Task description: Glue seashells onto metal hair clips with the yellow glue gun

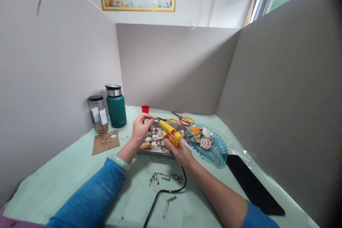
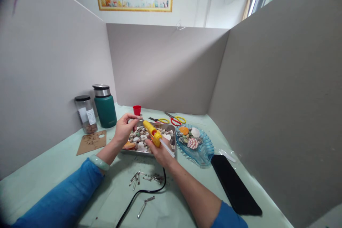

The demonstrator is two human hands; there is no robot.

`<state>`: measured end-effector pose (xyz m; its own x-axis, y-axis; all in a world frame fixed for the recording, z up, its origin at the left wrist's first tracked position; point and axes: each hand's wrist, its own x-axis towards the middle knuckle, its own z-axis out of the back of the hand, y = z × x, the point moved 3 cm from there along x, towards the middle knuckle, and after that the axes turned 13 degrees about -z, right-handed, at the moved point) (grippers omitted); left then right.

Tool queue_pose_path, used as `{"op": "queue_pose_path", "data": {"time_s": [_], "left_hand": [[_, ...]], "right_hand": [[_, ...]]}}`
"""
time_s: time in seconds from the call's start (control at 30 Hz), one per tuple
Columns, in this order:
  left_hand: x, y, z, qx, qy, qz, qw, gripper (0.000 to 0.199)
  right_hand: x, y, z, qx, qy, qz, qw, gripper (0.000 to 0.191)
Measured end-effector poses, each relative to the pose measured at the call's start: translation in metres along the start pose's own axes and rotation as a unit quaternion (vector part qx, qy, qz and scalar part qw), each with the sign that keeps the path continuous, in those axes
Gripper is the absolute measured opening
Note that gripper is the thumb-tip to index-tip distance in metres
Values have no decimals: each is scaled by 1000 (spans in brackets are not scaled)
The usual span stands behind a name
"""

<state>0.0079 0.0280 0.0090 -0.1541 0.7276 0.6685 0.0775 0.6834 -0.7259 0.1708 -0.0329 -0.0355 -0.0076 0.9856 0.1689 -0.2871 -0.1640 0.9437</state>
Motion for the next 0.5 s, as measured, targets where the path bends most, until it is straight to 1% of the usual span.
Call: {"op": "queue_pose_path", "data": {"time_s": [0.17,0.5], "left_hand": [[0,2,0,1,2,-11,1000,20],[-1,4,0,3,14,-11,1000,16]], "right_hand": [[0,0,0,3,-3,6,1000,40],[1,-1,0,0,-7,10,1000,40]]}}
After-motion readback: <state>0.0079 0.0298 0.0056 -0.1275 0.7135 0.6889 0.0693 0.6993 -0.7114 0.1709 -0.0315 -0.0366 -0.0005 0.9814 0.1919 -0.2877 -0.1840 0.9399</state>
